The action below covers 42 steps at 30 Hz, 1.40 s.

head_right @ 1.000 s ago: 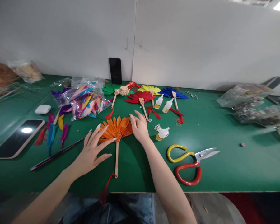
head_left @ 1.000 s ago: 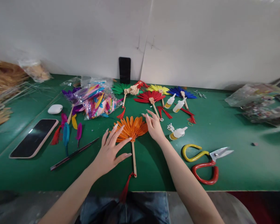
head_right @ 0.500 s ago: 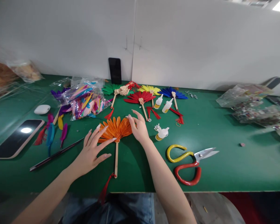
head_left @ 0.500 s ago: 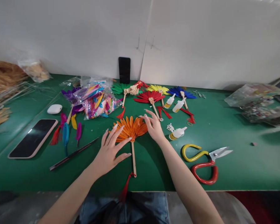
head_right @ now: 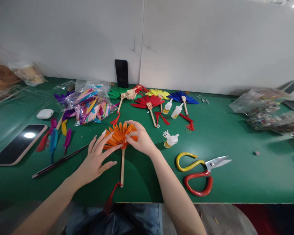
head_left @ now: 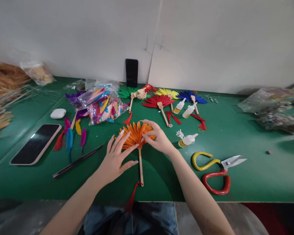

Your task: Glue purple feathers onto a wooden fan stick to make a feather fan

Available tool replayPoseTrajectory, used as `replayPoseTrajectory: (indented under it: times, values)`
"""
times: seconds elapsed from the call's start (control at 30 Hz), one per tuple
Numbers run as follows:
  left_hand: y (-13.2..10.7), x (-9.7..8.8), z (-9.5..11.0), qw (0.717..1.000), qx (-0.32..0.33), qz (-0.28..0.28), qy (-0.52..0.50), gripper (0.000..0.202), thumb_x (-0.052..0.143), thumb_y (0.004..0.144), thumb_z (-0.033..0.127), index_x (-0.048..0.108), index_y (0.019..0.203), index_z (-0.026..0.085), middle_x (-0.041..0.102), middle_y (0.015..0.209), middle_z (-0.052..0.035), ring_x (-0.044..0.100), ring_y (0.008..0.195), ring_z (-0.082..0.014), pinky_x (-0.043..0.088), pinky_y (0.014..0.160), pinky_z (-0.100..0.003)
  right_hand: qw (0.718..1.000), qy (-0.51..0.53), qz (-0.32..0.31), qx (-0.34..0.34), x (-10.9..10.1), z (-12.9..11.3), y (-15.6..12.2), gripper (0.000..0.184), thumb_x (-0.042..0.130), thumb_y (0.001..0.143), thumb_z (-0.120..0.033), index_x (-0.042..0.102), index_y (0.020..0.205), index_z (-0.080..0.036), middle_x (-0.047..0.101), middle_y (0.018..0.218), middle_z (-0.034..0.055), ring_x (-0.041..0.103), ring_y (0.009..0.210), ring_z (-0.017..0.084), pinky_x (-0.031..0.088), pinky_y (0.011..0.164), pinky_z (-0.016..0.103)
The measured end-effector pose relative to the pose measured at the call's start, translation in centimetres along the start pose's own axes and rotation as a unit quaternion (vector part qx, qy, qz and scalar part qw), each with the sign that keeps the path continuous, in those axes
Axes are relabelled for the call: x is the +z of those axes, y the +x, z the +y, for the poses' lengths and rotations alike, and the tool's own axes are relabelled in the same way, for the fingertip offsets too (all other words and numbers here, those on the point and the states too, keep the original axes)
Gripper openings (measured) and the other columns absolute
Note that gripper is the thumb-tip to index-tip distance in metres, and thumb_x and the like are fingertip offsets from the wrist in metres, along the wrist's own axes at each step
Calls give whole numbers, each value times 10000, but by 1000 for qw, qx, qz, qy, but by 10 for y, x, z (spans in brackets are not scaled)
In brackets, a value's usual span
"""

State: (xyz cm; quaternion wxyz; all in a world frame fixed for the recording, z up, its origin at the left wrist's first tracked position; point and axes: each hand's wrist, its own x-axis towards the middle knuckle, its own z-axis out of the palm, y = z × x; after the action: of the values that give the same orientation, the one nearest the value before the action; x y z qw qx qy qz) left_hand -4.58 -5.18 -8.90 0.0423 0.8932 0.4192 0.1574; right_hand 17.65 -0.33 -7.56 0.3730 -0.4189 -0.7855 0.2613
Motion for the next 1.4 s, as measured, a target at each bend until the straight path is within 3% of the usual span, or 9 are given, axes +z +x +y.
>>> replayPoseTrajectory:
  times: [1.4]
  values:
    - [0,0,0,1000,2,11,-3,491,460,862,479,447,1323,309,196,1498,-60,157,1362,-341,130,1080,-569,1000,8,5,-12,4,9,0,236,509,847,-193,696,703,-206,525,1267,65,456,1205,227,357,1024,414]
